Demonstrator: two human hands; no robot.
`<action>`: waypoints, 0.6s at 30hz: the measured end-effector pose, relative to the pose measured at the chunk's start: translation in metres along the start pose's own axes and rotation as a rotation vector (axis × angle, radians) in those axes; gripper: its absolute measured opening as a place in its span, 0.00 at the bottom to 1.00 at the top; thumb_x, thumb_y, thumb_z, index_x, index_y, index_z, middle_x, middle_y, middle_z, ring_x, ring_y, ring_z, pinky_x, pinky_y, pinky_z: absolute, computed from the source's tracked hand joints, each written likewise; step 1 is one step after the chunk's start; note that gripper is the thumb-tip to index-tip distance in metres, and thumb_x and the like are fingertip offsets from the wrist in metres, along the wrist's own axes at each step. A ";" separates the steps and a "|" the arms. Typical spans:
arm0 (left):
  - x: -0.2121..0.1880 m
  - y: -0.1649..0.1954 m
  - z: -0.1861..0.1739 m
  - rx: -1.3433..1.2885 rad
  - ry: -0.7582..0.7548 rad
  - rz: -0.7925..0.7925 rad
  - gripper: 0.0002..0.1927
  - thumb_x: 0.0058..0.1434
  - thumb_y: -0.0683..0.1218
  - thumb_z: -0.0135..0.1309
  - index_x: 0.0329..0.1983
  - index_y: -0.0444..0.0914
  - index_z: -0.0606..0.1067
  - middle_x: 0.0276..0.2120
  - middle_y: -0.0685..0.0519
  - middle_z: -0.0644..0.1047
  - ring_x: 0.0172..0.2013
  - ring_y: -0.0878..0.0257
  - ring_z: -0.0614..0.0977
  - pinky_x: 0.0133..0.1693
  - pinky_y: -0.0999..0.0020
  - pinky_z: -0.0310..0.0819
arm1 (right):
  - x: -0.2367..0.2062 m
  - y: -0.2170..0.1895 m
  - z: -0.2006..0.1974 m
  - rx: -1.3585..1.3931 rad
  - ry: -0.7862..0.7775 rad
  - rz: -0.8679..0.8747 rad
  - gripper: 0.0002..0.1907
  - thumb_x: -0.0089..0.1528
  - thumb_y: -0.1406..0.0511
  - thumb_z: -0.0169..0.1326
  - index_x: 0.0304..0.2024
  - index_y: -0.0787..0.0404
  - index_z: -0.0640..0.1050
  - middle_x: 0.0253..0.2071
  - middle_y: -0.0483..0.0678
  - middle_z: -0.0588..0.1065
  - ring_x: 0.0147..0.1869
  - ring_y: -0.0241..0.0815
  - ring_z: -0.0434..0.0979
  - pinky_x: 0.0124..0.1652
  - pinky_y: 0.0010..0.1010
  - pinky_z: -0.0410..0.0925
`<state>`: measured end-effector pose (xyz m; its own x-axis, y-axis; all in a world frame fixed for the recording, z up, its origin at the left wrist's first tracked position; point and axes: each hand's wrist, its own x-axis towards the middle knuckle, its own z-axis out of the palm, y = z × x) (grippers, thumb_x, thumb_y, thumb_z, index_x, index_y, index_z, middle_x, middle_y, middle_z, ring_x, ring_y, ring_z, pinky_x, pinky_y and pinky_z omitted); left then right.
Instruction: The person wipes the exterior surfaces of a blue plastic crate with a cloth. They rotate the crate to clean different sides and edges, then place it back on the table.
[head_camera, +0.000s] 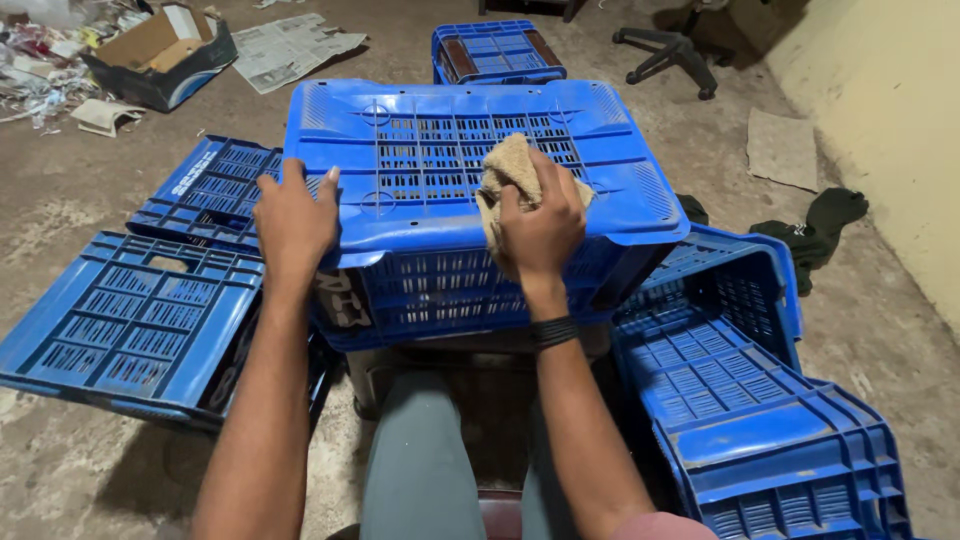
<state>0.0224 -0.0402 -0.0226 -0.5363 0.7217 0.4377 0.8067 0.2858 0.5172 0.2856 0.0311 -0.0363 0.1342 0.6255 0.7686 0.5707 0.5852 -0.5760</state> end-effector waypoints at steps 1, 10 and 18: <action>0.001 -0.001 0.000 -0.007 0.006 0.016 0.28 0.70 0.59 0.53 0.59 0.32 0.71 0.50 0.23 0.71 0.46 0.25 0.76 0.48 0.39 0.70 | -0.003 -0.006 0.006 0.007 -0.018 0.009 0.25 0.55 0.64 0.59 0.57 0.55 0.79 0.51 0.54 0.79 0.53 0.56 0.80 0.52 0.43 0.72; 0.009 -0.011 0.006 -0.179 0.087 0.026 0.29 0.75 0.61 0.45 0.60 0.31 0.73 0.57 0.30 0.71 0.54 0.33 0.76 0.54 0.45 0.69 | -0.044 -0.094 0.049 0.319 -0.332 -0.352 0.31 0.52 0.61 0.66 0.58 0.57 0.77 0.56 0.58 0.77 0.60 0.57 0.77 0.61 0.43 0.69; 0.009 -0.011 -0.005 -0.158 0.005 0.365 0.30 0.55 0.60 0.66 0.49 0.32 0.79 0.47 0.38 0.80 0.47 0.41 0.82 0.49 0.50 0.74 | 0.023 0.068 -0.066 0.203 -0.451 -0.255 0.31 0.50 0.67 0.68 0.56 0.65 0.76 0.55 0.55 0.77 0.60 0.54 0.78 0.61 0.38 0.71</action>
<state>0.0072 -0.0405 -0.0207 -0.2230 0.7548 0.6169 0.8966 -0.0895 0.4337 0.3809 0.0519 -0.0394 -0.3734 0.5839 0.7209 0.3661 0.8068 -0.4638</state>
